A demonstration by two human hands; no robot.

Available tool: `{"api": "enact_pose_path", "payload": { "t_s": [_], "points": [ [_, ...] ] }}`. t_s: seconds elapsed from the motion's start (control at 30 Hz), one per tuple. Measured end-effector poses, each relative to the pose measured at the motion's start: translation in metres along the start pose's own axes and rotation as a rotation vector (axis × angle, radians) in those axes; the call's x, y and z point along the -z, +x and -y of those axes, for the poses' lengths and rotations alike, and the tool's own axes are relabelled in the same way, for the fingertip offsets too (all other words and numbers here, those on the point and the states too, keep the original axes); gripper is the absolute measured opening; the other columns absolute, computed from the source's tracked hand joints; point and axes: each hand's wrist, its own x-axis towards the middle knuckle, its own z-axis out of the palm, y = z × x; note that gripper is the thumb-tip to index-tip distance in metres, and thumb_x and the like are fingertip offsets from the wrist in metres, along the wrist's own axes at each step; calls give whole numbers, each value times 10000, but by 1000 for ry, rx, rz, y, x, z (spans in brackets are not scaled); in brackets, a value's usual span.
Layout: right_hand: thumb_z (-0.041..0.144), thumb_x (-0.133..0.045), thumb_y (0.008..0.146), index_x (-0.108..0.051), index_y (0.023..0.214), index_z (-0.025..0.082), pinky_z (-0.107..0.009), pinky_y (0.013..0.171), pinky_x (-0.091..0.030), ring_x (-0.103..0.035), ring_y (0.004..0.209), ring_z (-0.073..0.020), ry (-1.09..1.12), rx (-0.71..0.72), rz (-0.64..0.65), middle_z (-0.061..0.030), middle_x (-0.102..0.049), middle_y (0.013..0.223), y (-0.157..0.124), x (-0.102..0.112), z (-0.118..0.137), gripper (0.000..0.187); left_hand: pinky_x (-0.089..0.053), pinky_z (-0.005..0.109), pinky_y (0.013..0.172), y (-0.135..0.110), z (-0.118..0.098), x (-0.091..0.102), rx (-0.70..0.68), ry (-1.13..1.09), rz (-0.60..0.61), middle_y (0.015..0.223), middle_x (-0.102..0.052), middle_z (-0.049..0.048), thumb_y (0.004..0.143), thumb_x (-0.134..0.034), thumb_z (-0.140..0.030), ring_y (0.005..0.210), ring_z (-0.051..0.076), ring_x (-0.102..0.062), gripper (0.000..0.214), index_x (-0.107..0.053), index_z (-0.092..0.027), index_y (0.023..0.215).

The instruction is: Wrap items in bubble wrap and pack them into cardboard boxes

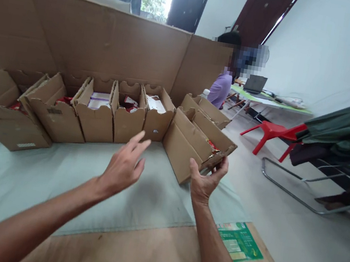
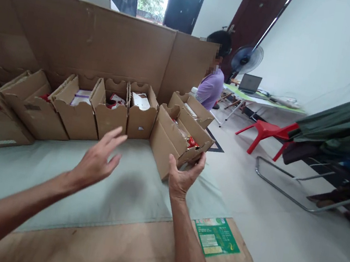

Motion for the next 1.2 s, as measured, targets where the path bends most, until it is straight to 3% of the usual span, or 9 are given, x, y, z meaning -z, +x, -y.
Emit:
{"api": "enact_pose_path", "payload": {
  "t_s": [0.13,0.3,0.47,0.6,0.7,0.83,0.97,1.1,1.2],
  "points": [
    [525,-786,727,-240,1538,181,-535,1152,-378,-438,1415,-331,-62,-12,1,-214,-399,1529,-6,1,-6,1036,-549,461,995,104,-12,2,112,222,106,1699,-224,168,924,-454,-94,1225,326,-651,712,-273,-220,1601],
    [568,-785,719,-277,1517,144,-579,1140,-369,-488,1366,-361,-151,24,-32,-244,-460,1480,-5,1,-9,1037,-555,451,916,153,-9,-10,216,420,226,1342,-627,204,928,-431,-56,1142,340,-689,525,-478,-136,1444],
    [584,-756,729,-253,1536,163,-631,1116,-364,-446,1395,-406,-229,-7,-22,-257,-454,1487,14,-32,5,1040,-546,447,917,143,-14,-7,197,446,248,1238,-669,186,959,-422,-80,1141,329,-686,354,-616,-147,1247],
    [625,-738,710,-218,1552,111,-690,1073,-354,-352,1442,-476,-303,-129,116,-337,-348,1548,19,-56,16,1115,-545,437,907,135,-22,-3,174,455,247,1232,-667,179,950,-440,-83,1117,326,-692,341,-618,-153,1232],
    [597,-686,776,-237,1560,150,-680,1067,-357,-333,1459,-465,-352,-62,185,-311,-310,1585,5,-45,17,1008,-545,436,901,127,-21,-1,167,446,239,1217,-668,162,946,-424,-77,1103,325,-696,367,-601,-162,1257],
    [406,-606,866,-428,1472,201,-588,1086,-383,-437,1403,-388,-403,102,320,-226,-450,1512,-16,-25,16,664,-545,447,919,114,-16,-4,159,413,236,1263,-630,141,950,-433,-107,1103,325,-697,449,-528,-203,1378],
    [329,-573,867,-430,1490,160,-535,1080,-403,-443,1407,-361,-455,79,469,-232,-440,1544,-14,-38,21,661,-567,462,931,97,-14,-10,158,322,183,1500,-474,179,937,-473,-142,1145,341,-687,665,-297,-217,1574],
    [327,-549,877,-385,1530,162,-548,1076,-399,-418,1430,-363,-485,52,506,-229,-383,1600,-1,-61,19,693,-586,429,948,53,-2,-10,21,190,92,1696,-207,162,919,-505,-164,1324,345,-584,715,-264,-240,1588],
    [307,-575,845,-389,1533,164,-543,1085,-394,-416,1437,-355,-484,94,562,-215,-381,1611,7,-62,12,726,-595,395,939,-3,19,-8,-57,112,93,1661,-325,139,910,-498,-158,1264,282,-631,622,-396,-266,1514]
  ]
}}
